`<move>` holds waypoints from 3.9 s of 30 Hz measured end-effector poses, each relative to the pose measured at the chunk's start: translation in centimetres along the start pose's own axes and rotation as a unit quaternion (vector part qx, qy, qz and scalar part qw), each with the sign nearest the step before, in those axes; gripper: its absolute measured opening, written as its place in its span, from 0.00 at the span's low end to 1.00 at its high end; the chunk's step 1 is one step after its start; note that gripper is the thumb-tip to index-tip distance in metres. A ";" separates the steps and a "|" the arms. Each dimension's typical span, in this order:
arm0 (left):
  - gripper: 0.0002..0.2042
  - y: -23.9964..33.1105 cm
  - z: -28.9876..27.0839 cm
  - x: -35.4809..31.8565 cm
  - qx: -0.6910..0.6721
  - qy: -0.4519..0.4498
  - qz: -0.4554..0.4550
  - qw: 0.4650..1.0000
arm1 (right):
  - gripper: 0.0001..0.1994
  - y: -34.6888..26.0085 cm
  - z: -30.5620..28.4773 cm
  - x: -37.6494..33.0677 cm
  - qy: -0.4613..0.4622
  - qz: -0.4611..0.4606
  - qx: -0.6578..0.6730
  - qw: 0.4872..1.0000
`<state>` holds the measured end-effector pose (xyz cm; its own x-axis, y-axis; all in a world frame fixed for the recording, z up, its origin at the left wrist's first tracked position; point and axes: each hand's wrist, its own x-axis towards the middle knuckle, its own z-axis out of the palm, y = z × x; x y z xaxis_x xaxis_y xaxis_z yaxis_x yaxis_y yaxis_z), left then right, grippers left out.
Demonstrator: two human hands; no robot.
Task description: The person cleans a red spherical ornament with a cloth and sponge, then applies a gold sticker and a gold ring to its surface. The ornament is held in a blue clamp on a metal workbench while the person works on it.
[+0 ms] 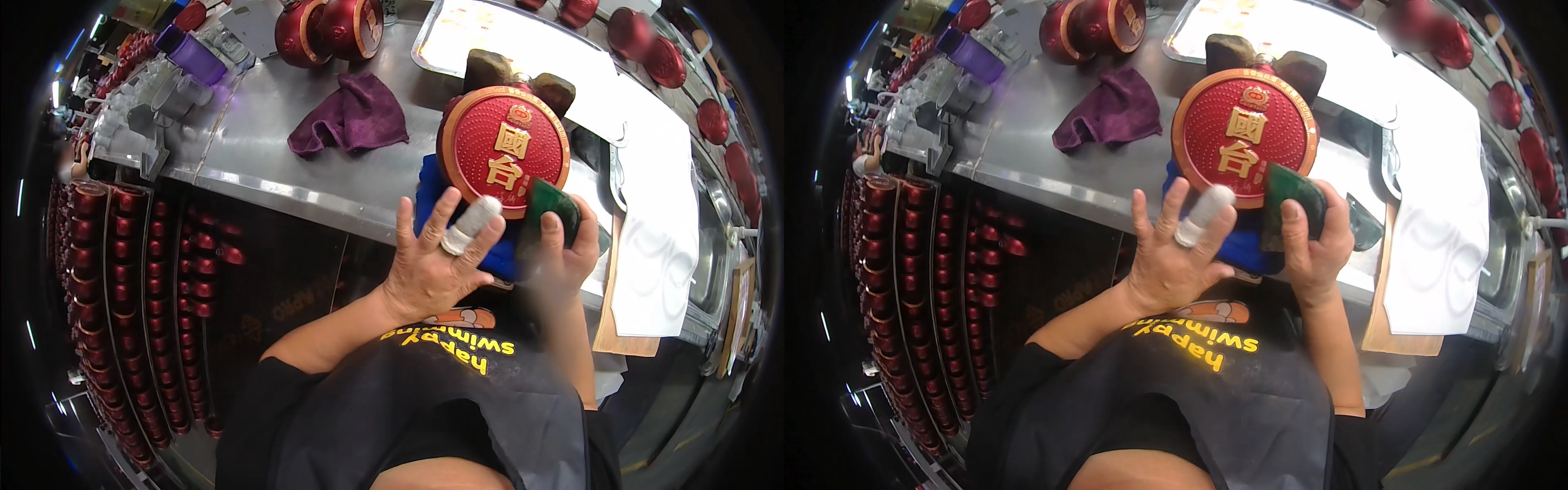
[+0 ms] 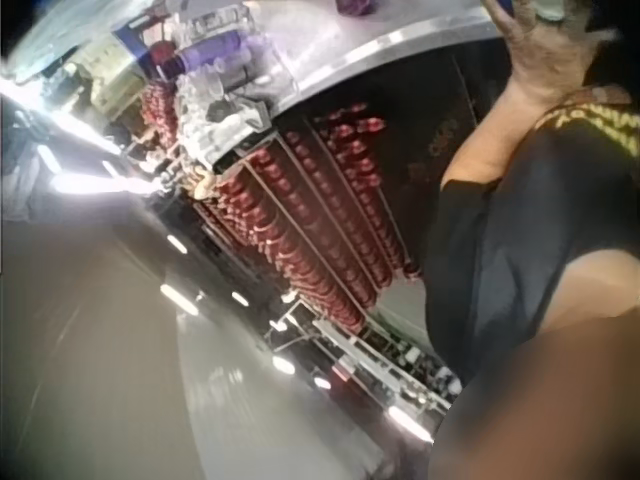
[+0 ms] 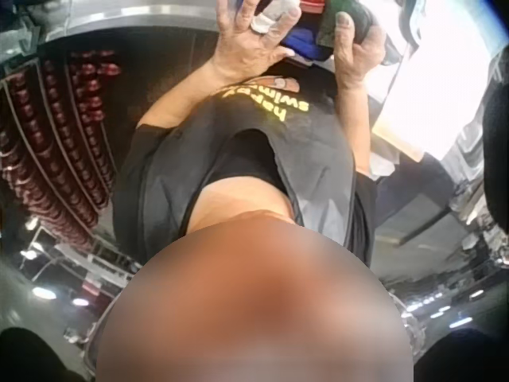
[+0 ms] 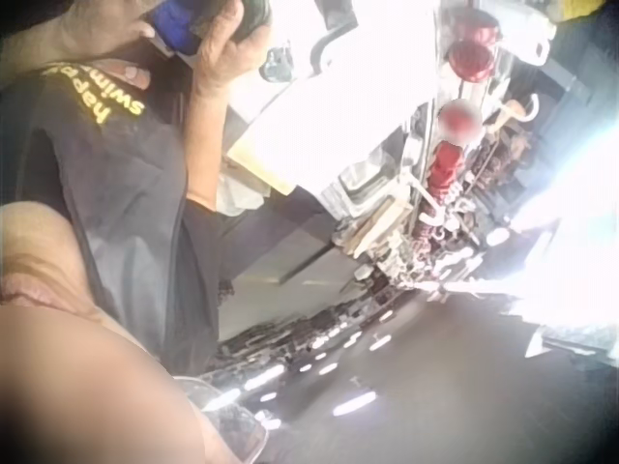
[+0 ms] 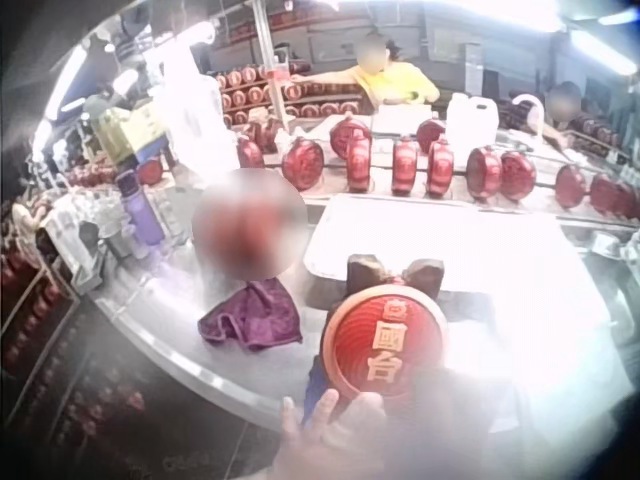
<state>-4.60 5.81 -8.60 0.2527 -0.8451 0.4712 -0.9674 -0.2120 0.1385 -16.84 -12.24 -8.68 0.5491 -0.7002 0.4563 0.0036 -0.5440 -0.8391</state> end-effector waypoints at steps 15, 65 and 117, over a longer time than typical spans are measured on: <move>0.37 -0.1 1.4 -0.7 -0.118 0.069 -0.069 0.988 | 0.15 -1.0 -0.3 0.5 0.002 -0.035 -0.015 0.999; 0.40 -4.9 2.1 2.9 -0.470 0.124 -0.171 0.857 | 0.22 -8.8 0.1 4.3 -0.205 -0.286 -0.294 0.889; 0.37 -4.2 -0.8 2.9 -0.220 0.115 -0.047 0.968 | 0.13 -5.8 0.6 2.5 -0.093 -0.136 -0.133 0.977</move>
<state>0.17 4.65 -7.14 0.3853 -0.6904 0.6123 -0.8517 -0.0107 0.5239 -14.99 -10.55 -2.84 0.7011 -0.4293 0.5694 -0.0328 -0.8171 -0.5755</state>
